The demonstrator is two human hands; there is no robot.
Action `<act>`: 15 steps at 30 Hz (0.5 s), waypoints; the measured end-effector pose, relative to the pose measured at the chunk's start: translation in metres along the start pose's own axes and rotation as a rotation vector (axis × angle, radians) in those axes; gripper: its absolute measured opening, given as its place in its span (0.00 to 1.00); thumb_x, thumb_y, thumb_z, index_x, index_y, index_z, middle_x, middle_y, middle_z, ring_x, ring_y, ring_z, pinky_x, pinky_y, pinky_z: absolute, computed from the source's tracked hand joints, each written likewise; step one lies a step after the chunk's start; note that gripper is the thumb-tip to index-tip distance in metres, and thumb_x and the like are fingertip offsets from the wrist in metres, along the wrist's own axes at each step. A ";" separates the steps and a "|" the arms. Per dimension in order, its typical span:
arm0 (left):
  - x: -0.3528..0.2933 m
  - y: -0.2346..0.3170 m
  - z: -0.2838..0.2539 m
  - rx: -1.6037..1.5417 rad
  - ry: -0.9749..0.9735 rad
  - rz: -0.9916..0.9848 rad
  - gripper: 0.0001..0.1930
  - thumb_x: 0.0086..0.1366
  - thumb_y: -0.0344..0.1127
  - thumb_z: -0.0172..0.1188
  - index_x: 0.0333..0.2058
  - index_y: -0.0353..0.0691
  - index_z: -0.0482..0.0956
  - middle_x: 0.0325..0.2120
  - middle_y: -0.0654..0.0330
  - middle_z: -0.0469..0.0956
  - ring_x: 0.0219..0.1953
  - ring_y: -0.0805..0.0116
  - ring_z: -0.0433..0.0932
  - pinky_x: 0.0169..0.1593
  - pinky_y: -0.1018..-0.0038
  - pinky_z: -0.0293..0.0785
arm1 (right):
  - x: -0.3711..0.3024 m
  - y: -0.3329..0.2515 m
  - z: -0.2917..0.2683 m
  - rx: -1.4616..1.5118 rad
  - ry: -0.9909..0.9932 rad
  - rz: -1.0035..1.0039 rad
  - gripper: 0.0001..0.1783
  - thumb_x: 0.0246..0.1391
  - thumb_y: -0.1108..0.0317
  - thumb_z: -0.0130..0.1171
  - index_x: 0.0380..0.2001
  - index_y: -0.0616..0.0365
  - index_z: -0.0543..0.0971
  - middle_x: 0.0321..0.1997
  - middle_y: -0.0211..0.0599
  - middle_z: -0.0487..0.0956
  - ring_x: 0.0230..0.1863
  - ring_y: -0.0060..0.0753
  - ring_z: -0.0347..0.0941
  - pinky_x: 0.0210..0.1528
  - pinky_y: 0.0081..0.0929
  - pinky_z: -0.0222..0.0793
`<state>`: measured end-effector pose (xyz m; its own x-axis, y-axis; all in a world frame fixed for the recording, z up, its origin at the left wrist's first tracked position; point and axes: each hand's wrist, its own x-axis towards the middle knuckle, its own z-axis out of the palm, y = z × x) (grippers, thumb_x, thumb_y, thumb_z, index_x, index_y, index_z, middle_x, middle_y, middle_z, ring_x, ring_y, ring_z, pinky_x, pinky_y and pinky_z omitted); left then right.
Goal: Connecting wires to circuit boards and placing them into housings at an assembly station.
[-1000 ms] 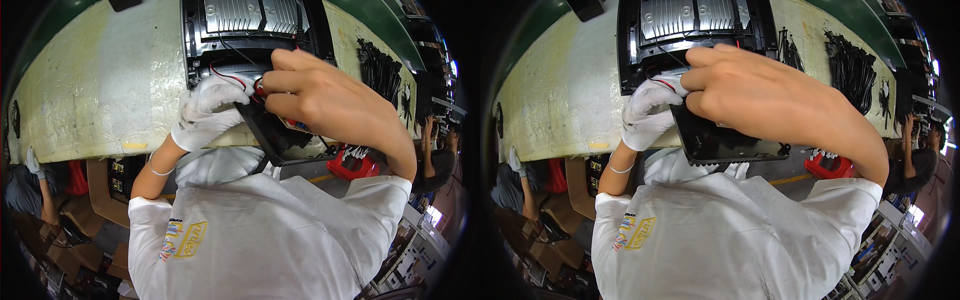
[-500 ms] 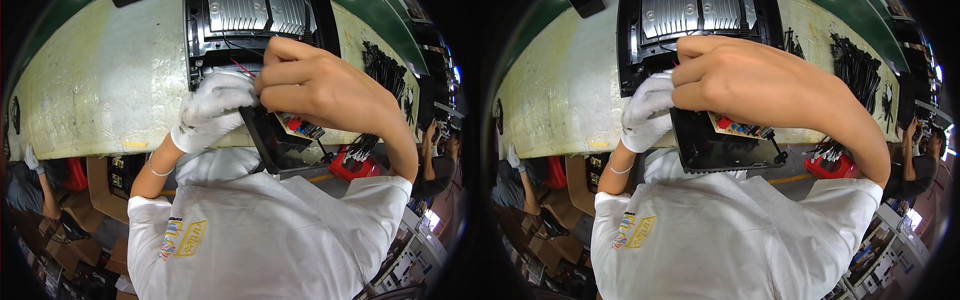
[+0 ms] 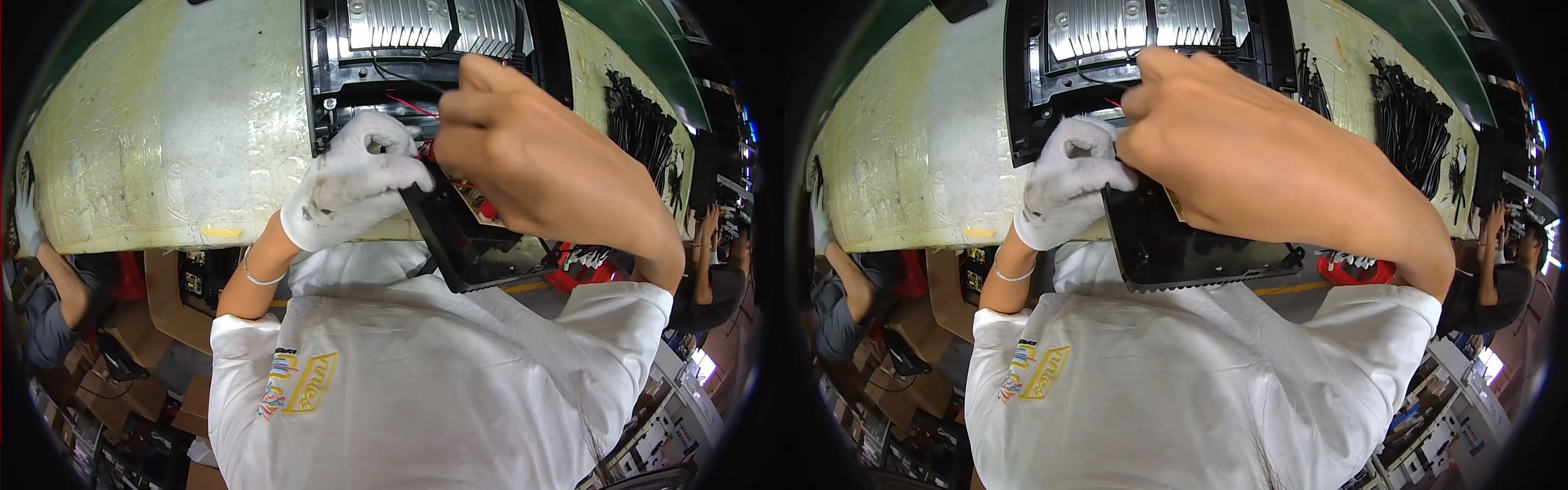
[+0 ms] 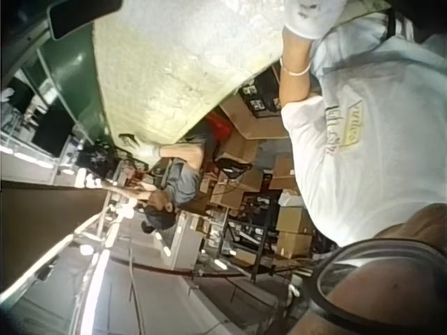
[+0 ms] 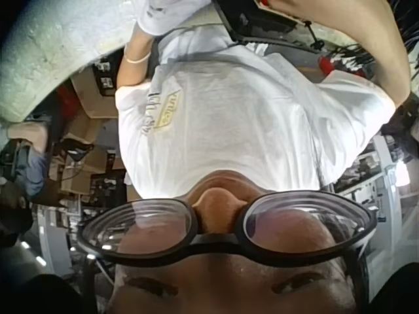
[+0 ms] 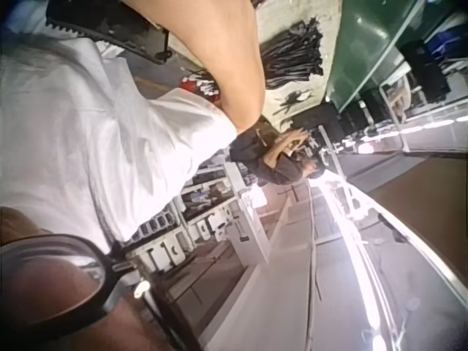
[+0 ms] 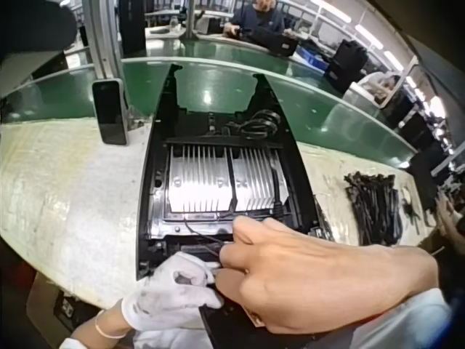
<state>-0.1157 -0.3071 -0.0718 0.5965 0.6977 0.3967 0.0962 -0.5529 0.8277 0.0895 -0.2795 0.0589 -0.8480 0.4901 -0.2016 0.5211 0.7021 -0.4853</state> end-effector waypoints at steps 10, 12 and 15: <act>-0.003 -0.008 0.006 -0.034 0.145 0.181 0.23 0.41 0.23 0.70 0.39 0.44 0.75 0.42 0.55 0.72 0.47 0.55 0.73 0.49 0.64 0.72 | -0.083 -0.030 0.050 -0.191 0.549 0.031 0.40 0.34 0.31 0.68 0.27 0.62 0.72 0.32 0.40 0.69 0.28 0.38 0.63 0.28 0.34 0.58; -0.001 0.001 -0.003 0.117 0.082 0.286 0.19 0.43 0.25 0.67 0.37 0.47 0.77 0.47 0.54 0.71 0.50 0.53 0.72 0.52 0.57 0.71 | -0.105 -0.041 0.084 -0.283 0.367 0.108 0.31 0.33 0.45 0.74 0.24 0.61 0.72 0.31 0.42 0.69 0.26 0.42 0.62 0.27 0.35 0.58; -0.010 0.032 -0.012 0.374 0.000 0.371 0.08 0.46 0.31 0.66 0.27 0.43 0.77 0.41 0.60 0.75 0.50 0.54 0.73 0.50 0.58 0.70 | -0.122 -0.050 0.060 -0.413 0.453 0.118 0.27 0.34 0.52 0.75 0.17 0.60 0.69 0.31 0.42 0.69 0.28 0.42 0.64 0.29 0.33 0.59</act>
<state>-0.1281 -0.3266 -0.0449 0.6444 0.4240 0.6364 0.1562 -0.8876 0.4332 0.1613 -0.4054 0.0563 -0.7044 0.6835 0.1914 0.6798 0.7272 -0.0948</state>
